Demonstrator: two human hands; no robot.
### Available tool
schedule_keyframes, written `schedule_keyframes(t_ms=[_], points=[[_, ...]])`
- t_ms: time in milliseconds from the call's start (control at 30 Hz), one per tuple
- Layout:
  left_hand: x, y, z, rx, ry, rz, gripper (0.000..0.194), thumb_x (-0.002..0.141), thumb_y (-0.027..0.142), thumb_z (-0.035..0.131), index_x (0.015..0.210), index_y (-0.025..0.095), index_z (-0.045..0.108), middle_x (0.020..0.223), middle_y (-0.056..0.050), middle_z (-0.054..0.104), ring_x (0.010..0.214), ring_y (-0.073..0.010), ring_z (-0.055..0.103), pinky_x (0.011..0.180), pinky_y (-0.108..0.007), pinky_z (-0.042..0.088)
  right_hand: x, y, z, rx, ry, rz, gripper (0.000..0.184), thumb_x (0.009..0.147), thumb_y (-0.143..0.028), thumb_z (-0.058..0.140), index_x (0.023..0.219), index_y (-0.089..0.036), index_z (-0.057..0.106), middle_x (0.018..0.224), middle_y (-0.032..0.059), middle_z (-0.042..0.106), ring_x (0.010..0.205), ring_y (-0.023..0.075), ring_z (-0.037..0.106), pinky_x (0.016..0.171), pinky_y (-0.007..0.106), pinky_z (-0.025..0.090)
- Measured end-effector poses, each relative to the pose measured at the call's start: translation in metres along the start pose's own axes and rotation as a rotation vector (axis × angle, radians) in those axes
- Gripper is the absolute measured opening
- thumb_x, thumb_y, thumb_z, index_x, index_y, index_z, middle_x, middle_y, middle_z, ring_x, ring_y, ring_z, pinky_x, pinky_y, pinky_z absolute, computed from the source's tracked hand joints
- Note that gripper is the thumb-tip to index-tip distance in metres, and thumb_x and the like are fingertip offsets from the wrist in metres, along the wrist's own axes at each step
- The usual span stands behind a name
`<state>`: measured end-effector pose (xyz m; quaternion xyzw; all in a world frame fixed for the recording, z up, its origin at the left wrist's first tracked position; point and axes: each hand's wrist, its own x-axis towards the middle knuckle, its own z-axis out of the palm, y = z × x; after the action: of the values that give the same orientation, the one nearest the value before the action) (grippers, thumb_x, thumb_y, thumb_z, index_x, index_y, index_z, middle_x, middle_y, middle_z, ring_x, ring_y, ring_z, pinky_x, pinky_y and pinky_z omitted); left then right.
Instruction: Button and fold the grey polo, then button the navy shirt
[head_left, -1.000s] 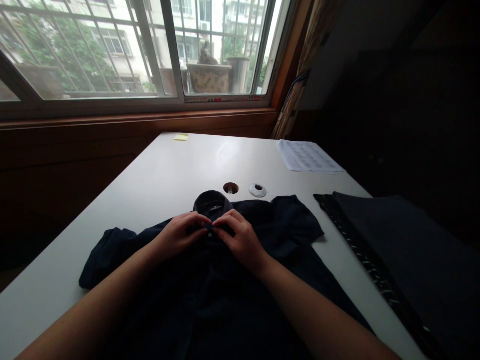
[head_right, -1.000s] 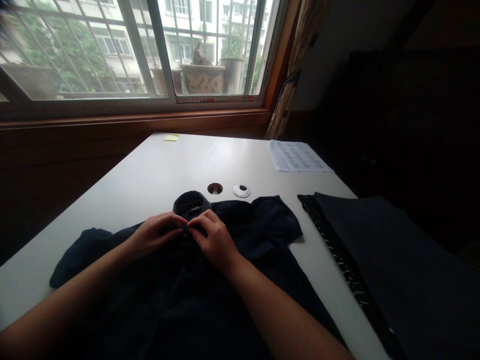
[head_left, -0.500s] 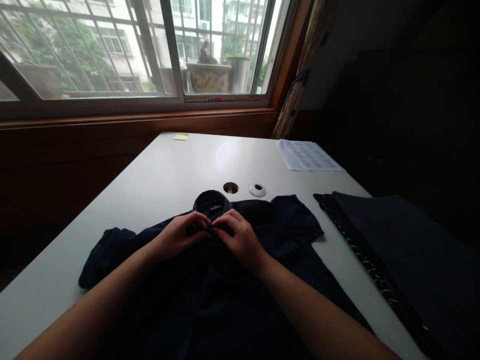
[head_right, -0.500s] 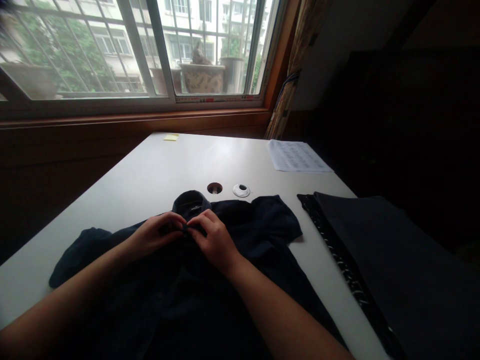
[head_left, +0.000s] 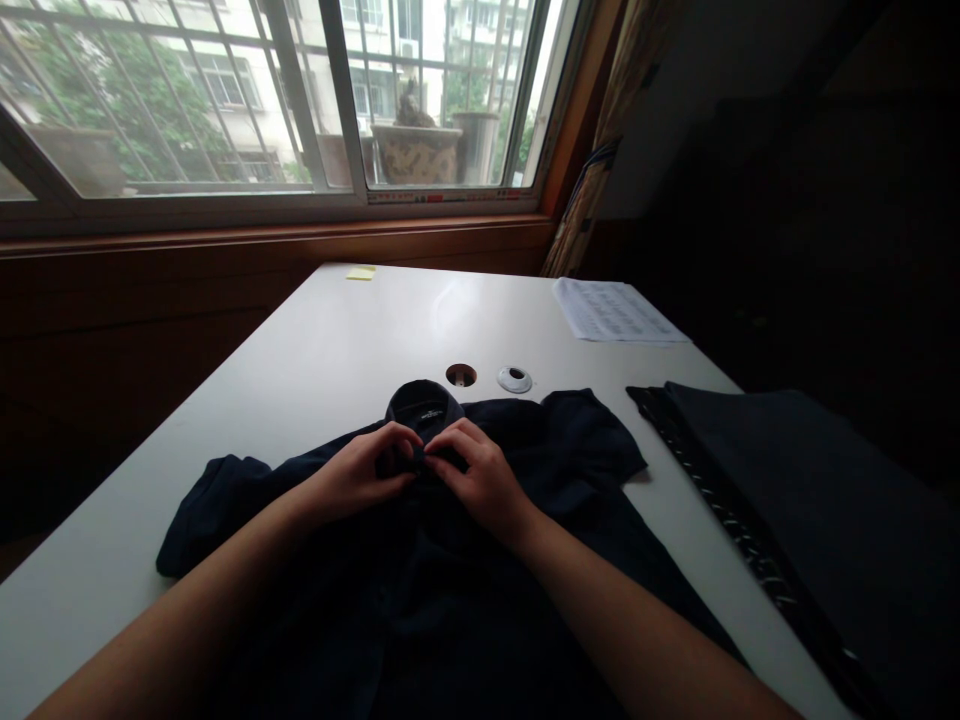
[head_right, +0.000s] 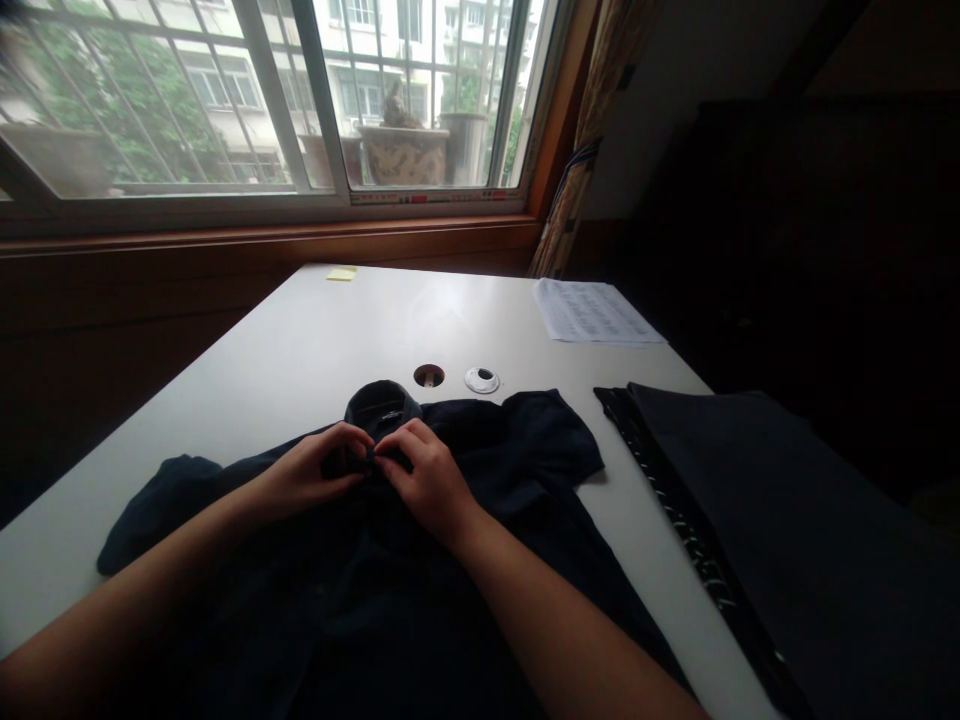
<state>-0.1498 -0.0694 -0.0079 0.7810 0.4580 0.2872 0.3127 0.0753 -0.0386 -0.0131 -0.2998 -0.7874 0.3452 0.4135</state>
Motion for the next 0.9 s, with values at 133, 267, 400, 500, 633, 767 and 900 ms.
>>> schedule_keyframes(t_ms=[133,267,400,500,633,767,900], points=[[0.0008,0.0019,-0.0004,0.016,0.011,-0.008,0.032,0.086,0.026,0.067,0.116,0.022,0.056,0.098,-0.002,0.064,0.076,-0.0136,0.062,0.066,-0.025,0.050,-0.0009,0.0008,0.0000,-0.001,-0.004,-0.003,0.013,0.088,-0.014,0.069,0.096,-0.024,0.069,0.095,0.0016,0.060,0.089,0.0172,0.062,0.082,0.032,0.052],[0.0021,0.0056,-0.0009,0.007,0.012,-0.004,0.032,0.086,0.025,0.066,0.116,0.021,0.056,0.098,-0.003,0.065,0.081,-0.0153,0.064,0.070,-0.026,0.051,-0.0013,0.0015,0.0003,0.004,-0.005,-0.002,0.013,0.088,-0.014,0.069,0.096,-0.024,0.069,0.095,0.0016,0.060,0.089,0.0168,0.062,0.083,0.032,0.052],[0.0024,0.0073,-0.0006,-0.019,-0.010,0.009,0.037,0.087,0.025,0.064,0.122,0.021,0.053,0.105,-0.005,0.068,0.088,-0.0167,0.066,0.077,-0.028,0.052,-0.0003,0.0011,0.0000,0.026,-0.012,-0.004,0.015,0.087,-0.012,0.069,0.097,-0.024,0.069,0.096,0.0014,0.061,0.090,0.0165,0.063,0.084,0.031,0.052],[0.0016,0.0064,-0.0005,-0.034,-0.030,-0.012,0.037,0.088,0.026,0.063,0.124,0.022,0.052,0.105,-0.004,0.069,0.089,-0.0171,0.067,0.078,-0.028,0.052,0.0002,0.0008,-0.0002,0.034,-0.011,-0.001,0.015,0.087,-0.012,0.068,0.097,-0.024,0.069,0.095,0.0013,0.061,0.090,0.0167,0.063,0.083,0.031,0.052],[0.0016,0.0050,-0.0002,-0.050,-0.031,-0.049,0.036,0.089,0.029,0.064,0.123,0.022,0.052,0.103,-0.003,0.070,0.088,-0.0173,0.067,0.076,-0.028,0.052,0.0000,0.0003,-0.0008,0.033,-0.011,-0.002,0.015,0.087,-0.012,0.068,0.096,-0.024,0.069,0.095,0.0016,0.061,0.090,0.0172,0.063,0.084,0.032,0.052],[0.0035,0.0063,0.0004,-0.057,0.002,-0.077,0.033,0.088,0.029,0.066,0.117,0.022,0.054,0.099,-0.003,0.070,0.087,-0.0175,0.067,0.078,-0.029,0.052,0.0000,-0.0020,-0.0017,0.017,-0.017,-0.012,0.012,0.088,-0.014,0.066,0.095,-0.023,0.069,0.095,0.0024,0.061,0.090,0.0177,0.063,0.084,0.033,0.051],[0.0049,0.0077,0.0006,-0.044,0.024,-0.079,0.024,0.086,0.027,0.067,0.108,0.021,0.060,0.100,-0.002,0.069,0.090,-0.0175,0.067,0.080,-0.029,0.052,0.0002,-0.0049,-0.0030,0.005,-0.027,-0.015,0.012,0.089,-0.014,0.063,0.094,-0.023,0.067,0.095,0.0030,0.061,0.090,0.0180,0.062,0.084,0.033,0.051]])
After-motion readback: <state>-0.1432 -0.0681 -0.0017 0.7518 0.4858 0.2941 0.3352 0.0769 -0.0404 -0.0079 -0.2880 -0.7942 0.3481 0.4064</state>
